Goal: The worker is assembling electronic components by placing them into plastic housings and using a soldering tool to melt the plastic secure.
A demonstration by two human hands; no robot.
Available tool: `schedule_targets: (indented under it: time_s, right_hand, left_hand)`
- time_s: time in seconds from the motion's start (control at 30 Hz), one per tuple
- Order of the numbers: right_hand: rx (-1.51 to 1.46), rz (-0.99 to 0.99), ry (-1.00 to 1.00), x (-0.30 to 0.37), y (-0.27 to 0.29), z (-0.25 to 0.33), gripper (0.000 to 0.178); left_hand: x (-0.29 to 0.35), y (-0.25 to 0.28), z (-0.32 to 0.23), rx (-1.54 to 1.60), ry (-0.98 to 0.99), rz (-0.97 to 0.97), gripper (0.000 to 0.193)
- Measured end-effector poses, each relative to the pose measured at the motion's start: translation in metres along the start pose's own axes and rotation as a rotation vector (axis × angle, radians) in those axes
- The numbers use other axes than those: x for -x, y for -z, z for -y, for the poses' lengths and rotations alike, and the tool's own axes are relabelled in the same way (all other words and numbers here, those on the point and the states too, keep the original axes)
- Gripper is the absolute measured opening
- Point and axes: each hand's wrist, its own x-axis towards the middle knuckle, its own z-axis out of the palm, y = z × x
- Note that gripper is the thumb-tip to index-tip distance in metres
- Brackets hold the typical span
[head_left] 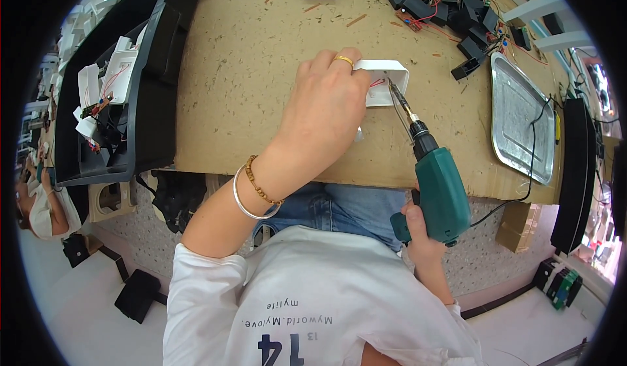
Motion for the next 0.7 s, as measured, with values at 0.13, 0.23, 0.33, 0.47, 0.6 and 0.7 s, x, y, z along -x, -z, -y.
schedule_targets:
  time_s: [0.13, 0.23, 0.33, 0.47, 0.6, 0.7]
  right_hand:
    - [0.04, -0.001, 0.004, -0.0015, 0.0002, 0.0, 0.036]
    - [0.013, -0.045, 0.02, -0.0049, -0.005, 0.0059, 0.037]
    - [-0.017, -0.059, 0.005, -0.005, -0.0061, 0.0044, 0.038]
    - [0.033, -0.043, 0.007, -0.0049, -0.0037, 0.0045, 0.038]
    - [0.045, -0.013, 0.016, -0.0043, -0.0024, 0.0003, 0.039]
    - [0.068, -0.019, 0.03, -0.0053, -0.0009, 0.0025, 0.04]
  left_hand:
    - [-0.0013, -0.0008, -0.001, -0.016, -0.001, -0.009, 0.007]
    - [-0.0006, -0.0015, -0.0004, -0.026, -0.004, 0.002, 0.007]
    - [-0.0011, -0.001, -0.0006, -0.012, -0.005, 0.017, 0.007]
    - [-0.0017, -0.0011, -0.0004, -0.002, -0.012, 0.005, 0.006]
    - [-0.0007, -0.0006, 0.0001, -0.011, -0.02, 0.012, 0.004]
    - [-0.0034, -0.0009, -0.0023, -0.008, -0.027, 0.012, 0.004]
